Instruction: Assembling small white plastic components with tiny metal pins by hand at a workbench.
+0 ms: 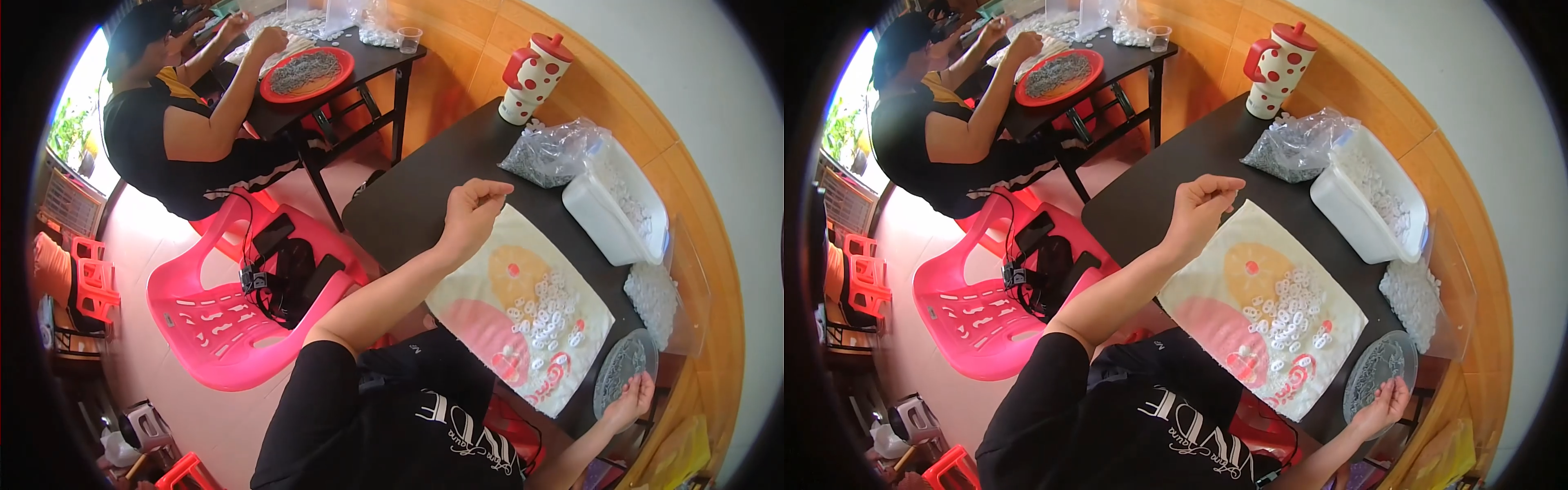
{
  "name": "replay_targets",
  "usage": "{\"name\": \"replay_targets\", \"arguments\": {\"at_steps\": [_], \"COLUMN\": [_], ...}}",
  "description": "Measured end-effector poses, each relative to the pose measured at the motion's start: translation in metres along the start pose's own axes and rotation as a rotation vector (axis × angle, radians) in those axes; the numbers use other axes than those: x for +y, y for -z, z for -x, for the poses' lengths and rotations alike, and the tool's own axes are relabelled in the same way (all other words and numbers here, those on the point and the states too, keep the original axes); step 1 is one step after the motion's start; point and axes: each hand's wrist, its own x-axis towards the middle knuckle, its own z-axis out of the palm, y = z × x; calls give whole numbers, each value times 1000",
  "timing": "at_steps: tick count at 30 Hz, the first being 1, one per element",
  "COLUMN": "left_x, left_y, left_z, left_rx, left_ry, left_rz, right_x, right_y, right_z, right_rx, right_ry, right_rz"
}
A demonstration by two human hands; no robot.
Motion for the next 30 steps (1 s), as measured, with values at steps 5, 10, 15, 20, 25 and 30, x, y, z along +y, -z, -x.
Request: {"name": "replay_targets", "arguments": {"at_steps": [5, 10, 15, 20, 25, 30], "left_x": [1, 4, 13, 17, 17, 16], "left_y": [-2, 0, -1, -5, -7, -7], "left_z": [3, 4, 9, 11, 12, 11], "left_rx": [23, 40, 58, 28, -9, -119], "left_ry": [-13, -40, -143, -181, -212, -209], "left_rz": [-59, -144, -487, -795, -991, -936], "right_x": [7, 7, -1, -20, -36, -120], "right_y": [8, 8, 2, -10, -22, -127], "right_z": [-5, -5, 2, 6, 16, 119], "right_rx": [-6, -45, 37, 161, 144, -504], "right_ry": [68, 89, 71, 265, 223, 73], "right_rz": [153, 229, 309, 343, 25, -33]}}
